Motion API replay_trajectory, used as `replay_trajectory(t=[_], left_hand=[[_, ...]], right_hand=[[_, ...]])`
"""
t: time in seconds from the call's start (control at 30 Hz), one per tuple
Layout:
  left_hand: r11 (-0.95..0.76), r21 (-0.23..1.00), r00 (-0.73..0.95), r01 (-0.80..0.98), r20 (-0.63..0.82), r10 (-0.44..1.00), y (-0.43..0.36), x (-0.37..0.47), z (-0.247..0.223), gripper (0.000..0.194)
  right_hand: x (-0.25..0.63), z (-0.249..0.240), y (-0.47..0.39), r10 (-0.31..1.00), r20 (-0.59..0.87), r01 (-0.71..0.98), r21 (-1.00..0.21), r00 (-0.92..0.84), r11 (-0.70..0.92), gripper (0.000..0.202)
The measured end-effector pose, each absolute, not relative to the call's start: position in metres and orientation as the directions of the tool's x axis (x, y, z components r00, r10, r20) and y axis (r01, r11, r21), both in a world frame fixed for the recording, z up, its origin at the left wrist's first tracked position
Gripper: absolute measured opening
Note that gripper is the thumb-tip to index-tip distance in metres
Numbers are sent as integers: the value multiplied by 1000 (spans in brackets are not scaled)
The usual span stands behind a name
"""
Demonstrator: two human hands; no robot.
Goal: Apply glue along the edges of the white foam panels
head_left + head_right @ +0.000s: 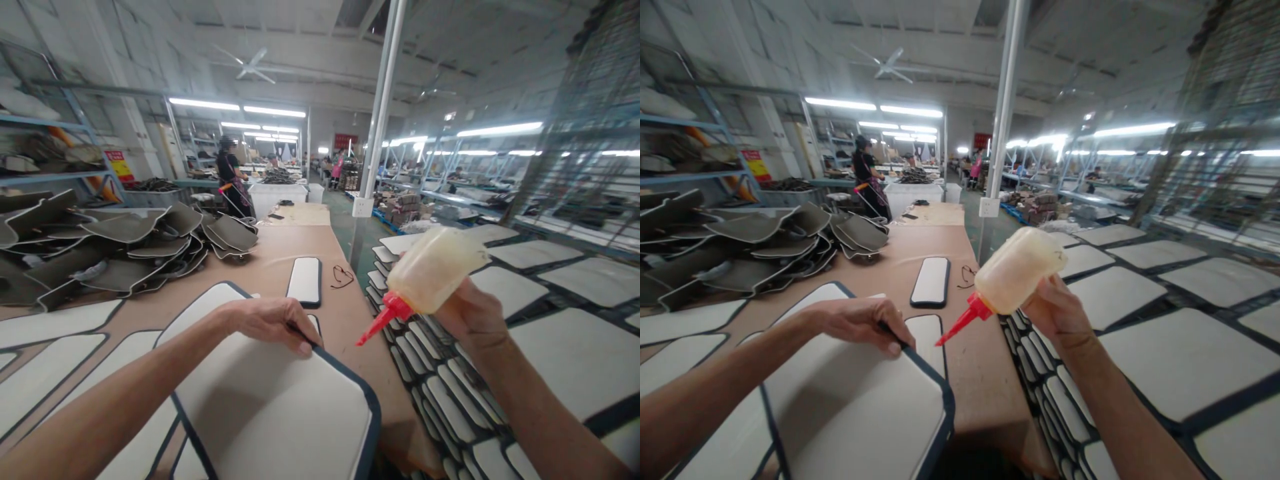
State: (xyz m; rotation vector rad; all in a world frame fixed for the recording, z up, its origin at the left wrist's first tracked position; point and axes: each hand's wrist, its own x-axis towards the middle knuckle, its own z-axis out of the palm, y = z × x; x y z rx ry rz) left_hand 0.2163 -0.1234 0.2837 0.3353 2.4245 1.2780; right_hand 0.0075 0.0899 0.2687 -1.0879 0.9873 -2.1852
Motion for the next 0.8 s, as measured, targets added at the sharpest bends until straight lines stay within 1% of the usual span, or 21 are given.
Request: replay_trajectory(t=[0.07, 0.1, 0.13, 0.2, 0.23, 0.27, 0.33, 0.37, 0.43, 0.5, 0.53, 0.57, 0.63, 0.67, 0.73, 0.8], left_hand=[[552, 833, -908, 19, -217, 359, -119, 218, 282, 36], [551, 835, -912, 15, -214, 350, -118, 219, 280, 37], [552, 834, -915, 12, -214, 343, -117, 221, 278, 37], [558, 830, -918, 1, -221, 330, -115, 225, 274, 37], [558, 830, -917, -7, -227, 327, -115, 227, 272, 36], [555, 832, -918, -18, -234, 321, -114, 229, 271, 36], [540, 840, -922, -45, -243, 303, -113, 236, 269, 34], [534, 844, -926, -55, -243, 289, -113, 239, 269, 34], [529, 846, -938, -68, -235, 256, -112, 246, 268, 34], [520, 852, -948, -63, -213, 235, -113, 252, 267, 35], [516, 854, -951, -59, -206, 232, -114, 254, 266, 36], [515, 855, -952, -57, -203, 231, -114, 256, 265, 36], [523, 850, -950, -57, -208, 233, -116, 257, 264, 36], [527, 847, -948, -61, -214, 234, -116, 257, 264, 36], [523, 850, -948, -66, -216, 232, -116, 256, 267, 36], [506, 860, -948, -65, -211, 237, -114, 255, 270, 35]], right_hand=[[2, 277, 93, -621, 562, 19, -733, -547, -680, 38], [-1, 281, 93, -606, 590, -44, -735, -534, -677, 41], [-5, 284, 92, -614, 593, -104, -758, -520, -644, 46], [-11, 288, 89, -667, 548, -185, -823, -505, -537, 57], [-14, 290, 87, -681, 529, -201, -841, -506, -503, 59], [-16, 292, 87, -676, 532, -206, -839, -511, -504, 57], [-21, 293, 86, -615, 587, -209, -790, -527, -576, 41], [-23, 293, 86, -591, 605, -219, -774, -533, -595, 37], [-30, 287, 84, -593, 598, -249, -785, -539, -567, 40], [-34, 280, 81, -628, 553, -268, -827, -548, -494, 51], [-34, 277, 80, -636, 537, -266, -838, -554, -476, 52], [-32, 276, 80, -632, 539, -260, -836, -557, -484, 49], [-22, 279, 83, -618, 555, -210, -814, -557, -542, 37], [-13, 282, 85, -623, 553, -163, -805, -553, -570, 35], [6, 287, 90, -676, 512, -44, -813, -530, -581, 44], [22, 289, 91, -756, 442, 61, -844, -483, -532, 60]])
